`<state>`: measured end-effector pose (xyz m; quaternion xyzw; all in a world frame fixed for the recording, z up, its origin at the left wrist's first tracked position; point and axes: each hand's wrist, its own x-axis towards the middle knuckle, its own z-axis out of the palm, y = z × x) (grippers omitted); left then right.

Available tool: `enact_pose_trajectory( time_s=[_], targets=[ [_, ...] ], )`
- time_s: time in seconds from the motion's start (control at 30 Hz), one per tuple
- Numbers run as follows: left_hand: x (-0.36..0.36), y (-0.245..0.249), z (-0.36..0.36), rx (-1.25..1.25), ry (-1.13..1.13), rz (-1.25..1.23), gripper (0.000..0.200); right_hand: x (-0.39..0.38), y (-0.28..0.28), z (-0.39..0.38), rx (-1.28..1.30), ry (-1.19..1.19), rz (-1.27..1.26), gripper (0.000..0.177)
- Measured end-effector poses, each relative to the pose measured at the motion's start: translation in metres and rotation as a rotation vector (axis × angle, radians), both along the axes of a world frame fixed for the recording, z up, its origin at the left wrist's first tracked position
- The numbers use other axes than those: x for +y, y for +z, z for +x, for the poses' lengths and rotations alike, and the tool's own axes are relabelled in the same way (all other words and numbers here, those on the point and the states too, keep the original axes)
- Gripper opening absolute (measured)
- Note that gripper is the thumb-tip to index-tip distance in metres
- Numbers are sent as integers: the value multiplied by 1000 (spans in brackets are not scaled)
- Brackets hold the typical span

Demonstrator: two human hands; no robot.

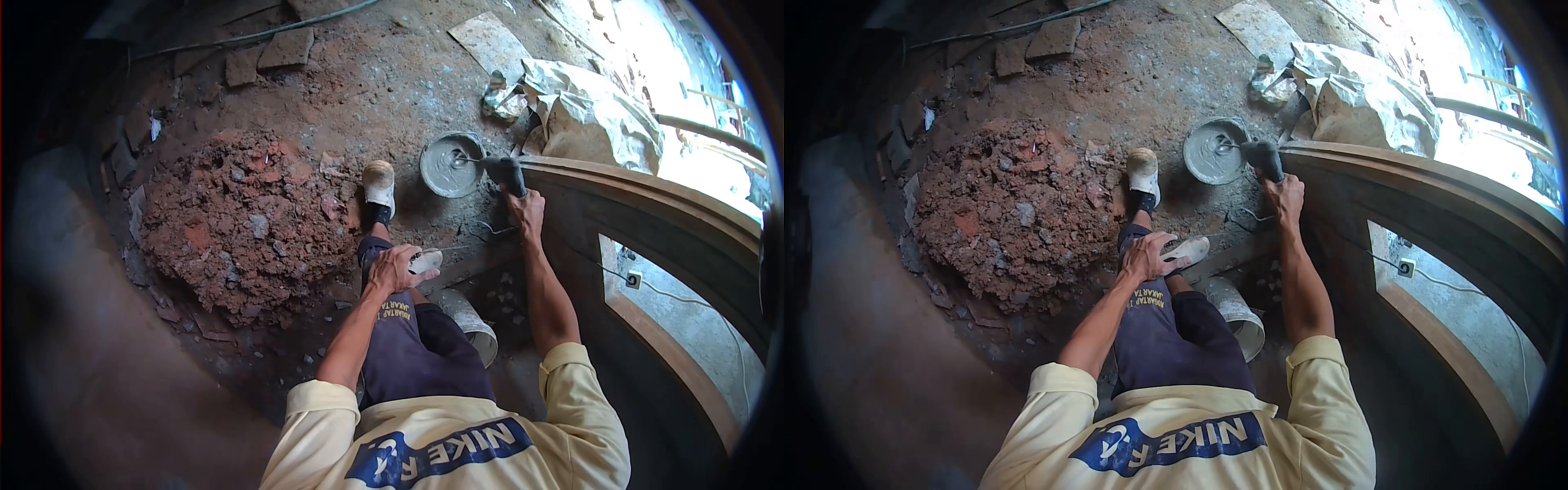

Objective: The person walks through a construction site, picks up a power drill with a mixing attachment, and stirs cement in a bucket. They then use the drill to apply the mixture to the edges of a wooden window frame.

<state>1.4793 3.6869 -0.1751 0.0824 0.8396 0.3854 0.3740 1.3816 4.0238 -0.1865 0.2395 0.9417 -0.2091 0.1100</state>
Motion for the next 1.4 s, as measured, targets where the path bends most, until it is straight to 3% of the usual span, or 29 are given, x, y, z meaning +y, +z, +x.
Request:
enact_pose_trajectory(
  time_s=[0.53, 1.07, 1.13, 1.4],
  targets=[
    [1, -5, -5, 30, -7, -15, 79, -20, 10, 21, -32, -37, -157, 64],
    [-1, -5, -8, -2, 1, -41, 81, -23, 1, 29, -5, 26, -122, 64],
    [0, -1, -10, -5, -14, -44, 81, -24, 6, 26, -114, -4, -138, 63],
    [-1, -18, -2, 22, 4, -29, 81, -25, 8, 27, -124, -12, -138, 62]
  ],
)
